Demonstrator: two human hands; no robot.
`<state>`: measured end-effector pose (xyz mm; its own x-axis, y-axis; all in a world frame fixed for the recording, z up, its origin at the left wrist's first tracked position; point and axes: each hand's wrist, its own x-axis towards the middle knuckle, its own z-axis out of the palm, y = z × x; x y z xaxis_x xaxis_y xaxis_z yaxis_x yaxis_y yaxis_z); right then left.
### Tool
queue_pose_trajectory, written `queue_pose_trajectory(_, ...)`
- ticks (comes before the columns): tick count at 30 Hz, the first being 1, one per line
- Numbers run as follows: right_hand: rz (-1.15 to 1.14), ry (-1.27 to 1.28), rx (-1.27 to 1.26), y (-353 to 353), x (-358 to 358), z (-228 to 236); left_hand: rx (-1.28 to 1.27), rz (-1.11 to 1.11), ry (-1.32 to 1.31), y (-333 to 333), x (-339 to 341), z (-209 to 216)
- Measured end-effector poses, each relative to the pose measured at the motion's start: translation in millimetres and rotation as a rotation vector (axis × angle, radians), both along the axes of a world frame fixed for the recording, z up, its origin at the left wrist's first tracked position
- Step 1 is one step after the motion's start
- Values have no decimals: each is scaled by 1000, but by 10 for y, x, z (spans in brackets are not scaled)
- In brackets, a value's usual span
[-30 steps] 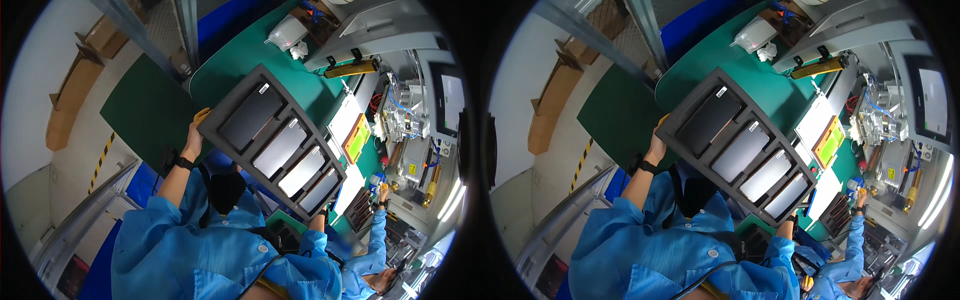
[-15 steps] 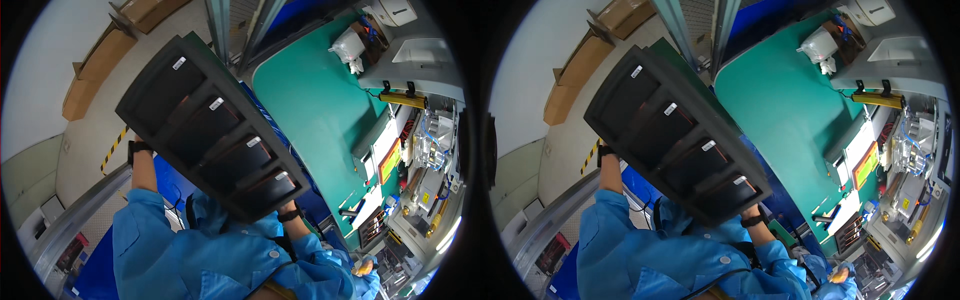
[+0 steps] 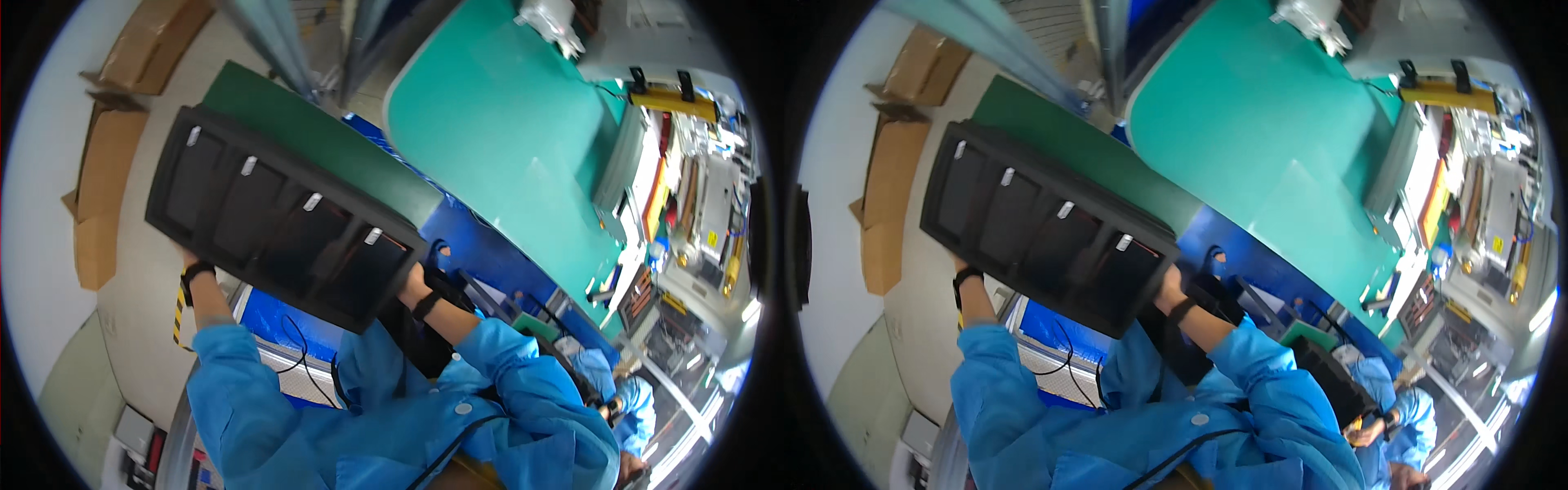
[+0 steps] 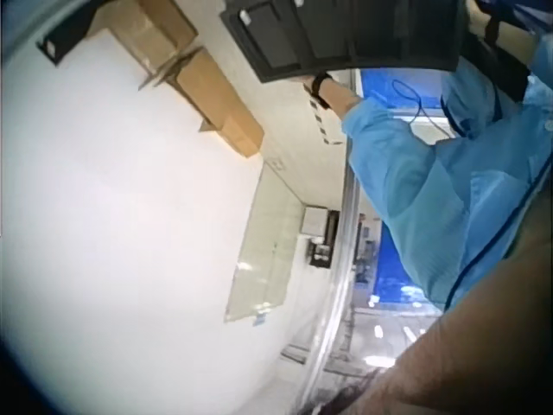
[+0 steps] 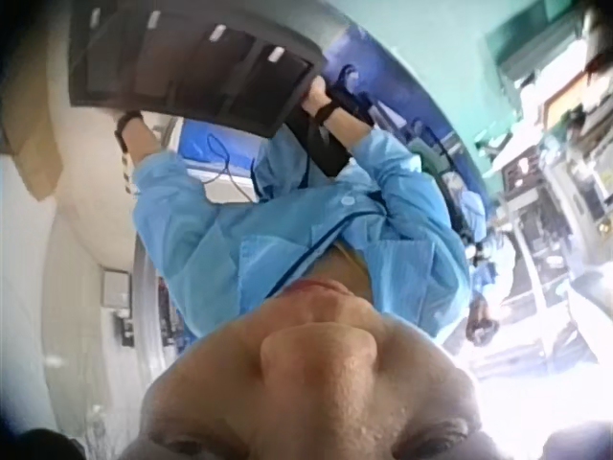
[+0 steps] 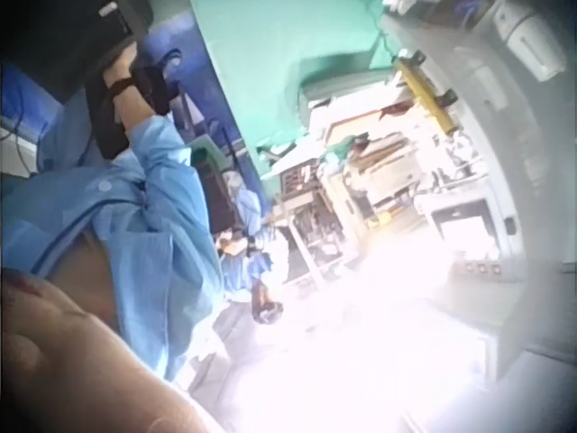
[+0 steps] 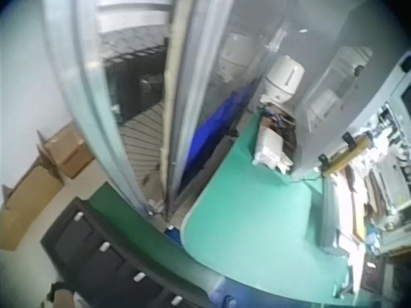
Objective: The recorder is assembling or inspecting electronic components, specifically phone screens or back panels, using specialized tools and industrial machinery at a factory workstation.
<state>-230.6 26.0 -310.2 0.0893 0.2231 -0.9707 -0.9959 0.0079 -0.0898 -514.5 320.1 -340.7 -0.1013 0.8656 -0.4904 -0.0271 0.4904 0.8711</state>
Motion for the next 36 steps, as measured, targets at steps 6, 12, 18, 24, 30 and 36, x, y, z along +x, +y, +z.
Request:
queue_pose_trajectory(6, 1018, -425, -491, 31, -30, -311, -81, -251, 30, -870, -1198, -547)
queue_pose_trajectory(12, 711, -434, 214, -213, 1170, 1027, -38, 28, 39, -1401, 1046, 1895)
queue_pose_trajectory(18, 654, -1535, -429, -1520, 2823, 2120, -255, -814, -681, -2175, 2711, 3009)
queue_pose_trajectory(24, 241, -1315, -1270, -3803, 4246, 1873, -465, -1217, -638, -2983, 3838, 3511)
queue_pose_trajectory(30, 315, -1230, -1848, -4943, 4913, 1537, -468, -1338, -524, -3682, 5039, 3763)
queue_pose_trajectory(36, 498, -1034, -1758, -5266, 5113, 1290, -703, -1708, -360, -4684, 6209, 3571)
